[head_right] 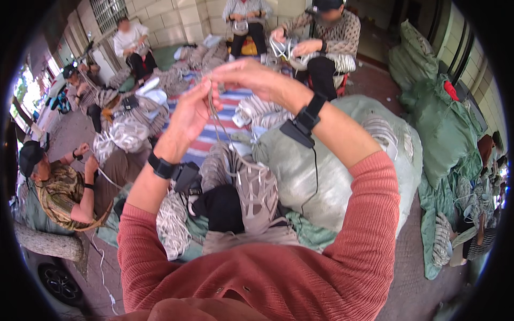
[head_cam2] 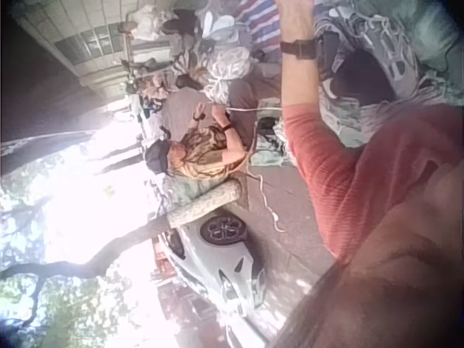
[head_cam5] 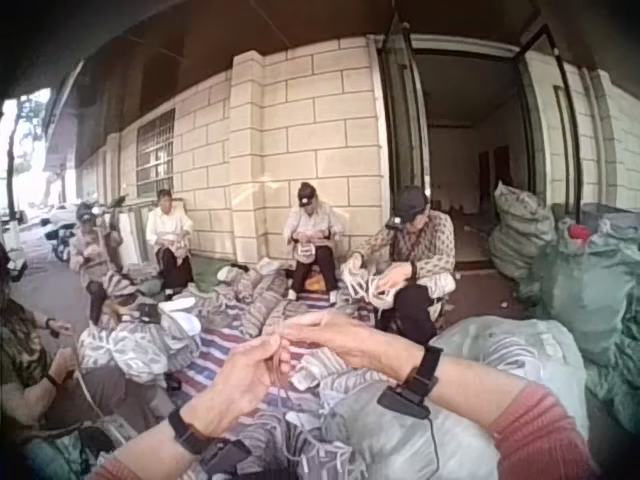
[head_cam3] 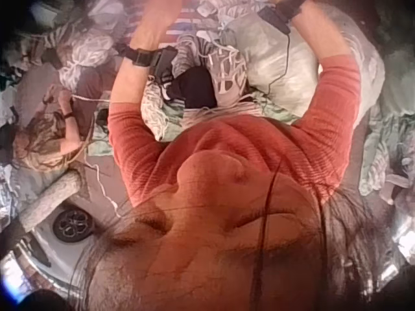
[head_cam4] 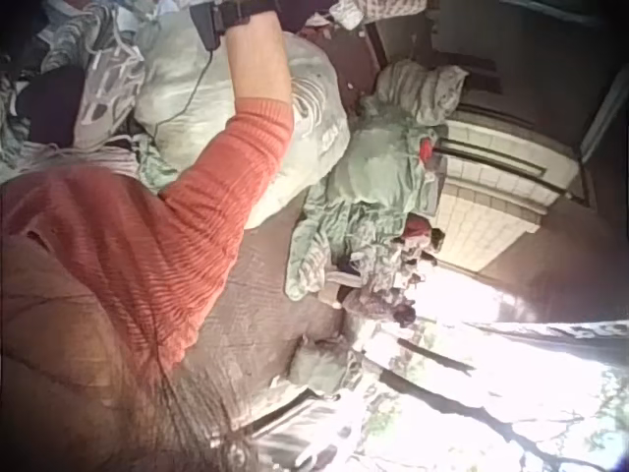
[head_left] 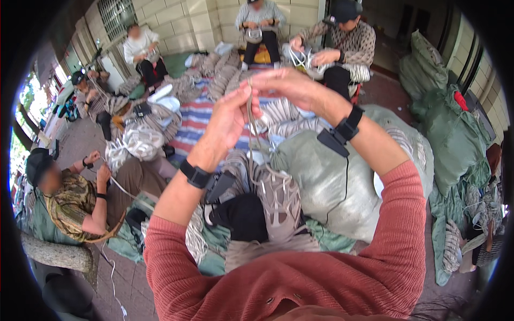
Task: The person sits on the ground and laces a beige sneaker held on their lap. They repeatedly thread a white lace through the eyelets, pull it tight, and adjust the tension. Other people are visible in the background performing similar tasks.
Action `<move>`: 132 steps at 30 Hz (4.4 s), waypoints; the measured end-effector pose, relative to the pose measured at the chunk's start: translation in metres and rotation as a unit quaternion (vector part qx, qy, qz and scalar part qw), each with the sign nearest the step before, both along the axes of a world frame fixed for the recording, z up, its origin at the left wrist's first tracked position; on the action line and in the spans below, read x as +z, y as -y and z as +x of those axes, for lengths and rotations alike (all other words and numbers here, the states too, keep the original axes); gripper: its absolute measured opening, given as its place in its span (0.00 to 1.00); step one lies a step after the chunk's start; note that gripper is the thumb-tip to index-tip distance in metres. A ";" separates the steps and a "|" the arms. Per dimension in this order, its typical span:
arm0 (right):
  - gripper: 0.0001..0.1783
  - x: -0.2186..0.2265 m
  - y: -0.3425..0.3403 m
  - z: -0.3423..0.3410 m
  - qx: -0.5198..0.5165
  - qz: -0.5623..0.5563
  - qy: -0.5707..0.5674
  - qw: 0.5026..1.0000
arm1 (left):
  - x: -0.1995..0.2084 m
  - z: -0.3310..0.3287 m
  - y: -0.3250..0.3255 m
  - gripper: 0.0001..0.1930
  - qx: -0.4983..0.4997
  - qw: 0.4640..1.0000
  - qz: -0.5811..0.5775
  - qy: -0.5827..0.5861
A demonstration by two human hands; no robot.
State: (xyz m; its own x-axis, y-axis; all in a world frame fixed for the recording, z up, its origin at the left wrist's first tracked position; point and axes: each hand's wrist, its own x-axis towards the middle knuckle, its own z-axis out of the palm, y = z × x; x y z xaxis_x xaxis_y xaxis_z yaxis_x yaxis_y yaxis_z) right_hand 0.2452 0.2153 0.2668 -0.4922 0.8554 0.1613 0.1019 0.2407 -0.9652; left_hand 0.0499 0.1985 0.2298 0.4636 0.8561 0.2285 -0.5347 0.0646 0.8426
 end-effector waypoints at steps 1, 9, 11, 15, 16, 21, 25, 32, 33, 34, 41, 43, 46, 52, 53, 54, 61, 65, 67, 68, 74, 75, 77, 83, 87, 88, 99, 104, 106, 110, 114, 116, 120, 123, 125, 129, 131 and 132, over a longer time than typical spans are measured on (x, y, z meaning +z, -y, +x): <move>0.20 -0.003 0.000 -0.001 0.007 0.011 -0.016 1.000 | 0.000 0.000 0.001 0.10 -0.009 1.000 0.001 -0.006; 0.08 0.006 -0.002 -0.005 -0.056 0.033 -0.123 0.990 | -0.011 -0.008 0.004 0.13 -0.026 0.991 0.102 -0.077; 0.08 0.018 -0.008 0.002 -0.077 0.057 -0.173 0.980 | -0.018 -0.012 0.006 0.13 -0.022 0.992 0.078 -0.101; 0.07 0.034 -0.022 0.037 -0.134 0.102 -0.145 0.975 | -0.036 -0.019 0.006 0.12 -0.034 0.992 0.058 -0.103; 0.06 0.035 -0.028 0.045 -0.164 0.097 -0.181 0.965 | -0.040 -0.021 0.005 0.12 -0.040 0.993 0.056 -0.099; 0.06 0.052 -0.056 0.106 -0.199 0.075 -0.207 0.955 | -0.056 -0.027 0.002 0.11 -0.054 0.994 0.025 -0.096; 0.06 0.064 -0.069 0.157 -0.310 0.100 -0.277 0.904 | -0.061 -0.024 0.001 0.11 -0.056 0.992 0.020 -0.109; 0.07 0.074 -0.059 0.220 -0.309 0.119 -0.257 0.908 | -0.035 0.008 0.010 0.11 -0.110 0.987 0.073 -0.095; 0.07 0.074 -0.057 0.224 -0.308 0.100 -0.274 0.905 | -0.024 0.014 0.011 0.11 -0.126 0.985 0.093 -0.075; 0.06 0.073 -0.053 0.229 -0.307 0.080 -0.291 0.902 | -0.011 0.019 0.010 0.10 -0.142 0.981 0.115 -0.059; 0.06 -0.003 -0.059 0.236 -0.367 -0.046 -0.244 0.896 | 0.046 0.036 0.007 0.08 -0.121 0.977 0.176 0.000; 0.06 -0.040 -0.055 0.232 -0.348 -0.103 -0.207 0.908 | 0.042 0.039 0.007 0.08 -0.086 0.980 0.181 0.021; 0.07 -0.085 -0.052 0.213 -0.347 -0.155 -0.186 0.906 | 0.047 0.038 -0.004 0.07 -0.110 0.979 0.171 0.011; 0.09 -0.153 -0.025 0.156 -0.213 -0.136 -0.074 0.965 | 0.039 0.030 -0.027 0.07 -0.059 0.989 0.131 0.020; 0.08 -0.166 -0.013 0.144 -0.193 -0.120 -0.009 0.974 | 0.037 0.028 -0.030 0.07 -0.052 0.992 0.113 0.020; 0.08 -0.181 0.002 0.132 -0.151 -0.087 0.041 0.984 | 0.035 0.026 -0.035 0.07 -0.039 0.993 0.110 0.018; 0.08 -0.266 0.114 0.042 0.045 -0.034 0.214 0.975 | 0.009 0.007 -0.083 0.06 0.011 0.998 0.056 0.030; 0.07 -0.286 0.146 0.023 -0.018 0.107 0.333 0.937 | -0.002 0.005 -0.101 0.06 0.063 0.998 0.017 0.017; 0.06 -0.287 0.150 0.018 -0.041 0.162 0.384 0.908 | -0.006 0.008 -0.105 0.06 0.049 0.998 0.007 0.027; 0.05 -0.287 0.152 0.016 -0.052 0.201 0.410 0.888 | -0.007 0.010 -0.106 0.06 0.035 0.999 0.006 0.035; 0.04 -0.279 0.157 -0.005 -0.052 0.273 0.546 0.790 | -0.010 0.016 -0.104 0.06 -0.012 0.998 -0.011 0.062; 0.03 -0.279 0.156 -0.007 -0.051 0.284 0.558 0.778 | -0.010 0.015 -0.104 0.06 -0.010 0.998 -0.010 0.062; 0.03 -0.282 0.151 -0.011 -0.030 0.260 0.534 0.804 | -0.011 0.011 -0.102 0.06 -0.006 0.998 -0.010 0.060; 0.04 -0.302 0.129 0.005 -0.031 -0.126 0.221 0.967 | -0.035 0.001 -0.099 0.06 0.001 0.999 -0.028 0.046; 0.04 -0.309 0.129 0.001 -0.032 -0.311 0.066 0.948 | -0.063 0.007 -0.089 0.06 -0.012 0.998 -0.057 0.020; 0.05 -0.310 0.130 -0.003 -0.051 -0.320 0.074 0.943 | -0.069 0.010 -0.085 0.07 -0.016 0.998 -0.062 0.012; 0.04 -0.291 0.147 0.024 0.002 0.174 0.344 0.923 | -0.044 -0.015 -0.103 0.06 -0.023 0.996 0.005 0.085; 0.05 -0.289 0.140 0.013 0.047 -0.034 0.325 0.944 | -0.042 -0.019 -0.106 0.06 -0.001 0.998 0.003 0.067; 0.06 -0.288 0.137 0.011 0.063 -0.223 0.219 0.948 | -0.047 -0.014 -0.104 0.05 0.012 0.998 -0.021 0.056; 0.07 -0.285 0.135 0.019 0.031 -0.344 0.053 0.937 | -0.052 -0.010 -0.105 0.05 0.003 0.998 -0.020 0.057; 0.06 -0.276 0.126 0.027 -0.064 -0.254 -0.005 0.965 | -0.046 -0.014 -0.111 0.05 -0.006 0.998 -0.009 0.057; 0.07 -0.269 0.117 0.027 -0.091 -0.089 0.107 0.986 | -0.044 -0.014 -0.113 0.05 -0.006 0.998 -0.002 0.055; 0.06 -0.262 0.114 0.011 0.004 0.064 0.205 0.977 | -0.043 -0.011 -0.113 0.05 -0.009 0.999 0.012 0.052; 0.04 -0.266 0.128 -0.014 -0.015 0.157 0.347 0.924 | -0.045 -0.009 -0.111 0.06 -0.011 0.998 0.013 0.053; 0.05 -0.268 0.135 -0.024 -0.005 0.177 0.430 0.885 | -0.048 -0.008 -0.110 0.06 -0.019 0.998 0.007 0.056; 0.07 -0.268 0.144 -0.040 0.020 0.212 0.522 0.826 | -0.055 -0.007 -0.107 0.06 -0.025 0.998 -0.012 0.054; 0.07 -0.268 0.145 -0.046 0.017 0.213 0.539 0.815 | -0.058 -0.006 -0.106 0.06 -0.020 0.998 -0.017 0.053; 0.07 -0.269 0.145 -0.049 0.008 0.212 0.539 0.815 | -0.059 -0.006 -0.106 0.06 -0.018 0.998 -0.019 0.055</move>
State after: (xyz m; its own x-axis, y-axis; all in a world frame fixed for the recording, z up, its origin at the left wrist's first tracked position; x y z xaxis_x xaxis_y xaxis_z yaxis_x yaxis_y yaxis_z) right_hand 0.1965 0.0705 -0.0018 -0.5534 0.8277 -0.0926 0.8298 0.5383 -0.1471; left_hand 0.0437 0.3047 0.1706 0.4688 0.8479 0.2476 -0.6199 0.1162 0.7760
